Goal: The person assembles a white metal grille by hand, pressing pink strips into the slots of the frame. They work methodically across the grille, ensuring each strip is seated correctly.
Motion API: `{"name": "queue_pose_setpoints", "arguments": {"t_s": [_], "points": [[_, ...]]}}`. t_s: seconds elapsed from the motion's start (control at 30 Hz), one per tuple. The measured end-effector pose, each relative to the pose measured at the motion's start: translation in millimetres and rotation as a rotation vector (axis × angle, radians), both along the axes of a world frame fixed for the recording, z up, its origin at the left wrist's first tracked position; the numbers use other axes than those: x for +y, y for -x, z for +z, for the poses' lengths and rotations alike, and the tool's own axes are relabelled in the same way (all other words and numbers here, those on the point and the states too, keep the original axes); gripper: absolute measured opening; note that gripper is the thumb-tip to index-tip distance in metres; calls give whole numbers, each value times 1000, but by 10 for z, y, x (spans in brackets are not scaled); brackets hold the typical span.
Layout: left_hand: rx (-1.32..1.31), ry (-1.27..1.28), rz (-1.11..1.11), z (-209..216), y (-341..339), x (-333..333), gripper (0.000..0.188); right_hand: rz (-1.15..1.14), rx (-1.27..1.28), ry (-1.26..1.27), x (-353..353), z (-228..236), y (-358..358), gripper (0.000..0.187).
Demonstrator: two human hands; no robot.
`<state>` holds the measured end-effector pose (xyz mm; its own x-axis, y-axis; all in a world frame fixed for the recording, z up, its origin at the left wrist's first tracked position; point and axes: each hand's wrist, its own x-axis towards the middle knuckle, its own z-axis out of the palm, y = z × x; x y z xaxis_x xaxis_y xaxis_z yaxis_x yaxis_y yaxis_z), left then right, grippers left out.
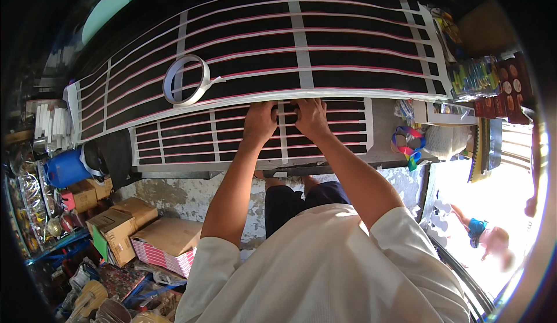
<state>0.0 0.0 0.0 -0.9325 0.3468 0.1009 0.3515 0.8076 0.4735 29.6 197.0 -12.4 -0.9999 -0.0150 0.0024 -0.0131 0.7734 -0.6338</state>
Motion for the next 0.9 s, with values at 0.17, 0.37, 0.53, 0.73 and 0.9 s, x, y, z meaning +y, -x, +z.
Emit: {"name": "queue_pose_setpoints", "arguments": {"t_s": [0.17,0.37,0.53,0.73,0.9], "points": [[10,11,-58,128,-1,91,23,-29,69,-4,38,-56,-26,30],[-62,123,-177,191,222,111,21,-24,90,25,33,-93,2,33],[235,189,-366,180,353,150,25,-16,96,30,40,-113,23,34],[173,172,-437,94,444,178,29,-10,63,20,51,-136,44,36],[163,189,-452,68,455,173,29,1,74,-8,56,-150,39,38]]}}
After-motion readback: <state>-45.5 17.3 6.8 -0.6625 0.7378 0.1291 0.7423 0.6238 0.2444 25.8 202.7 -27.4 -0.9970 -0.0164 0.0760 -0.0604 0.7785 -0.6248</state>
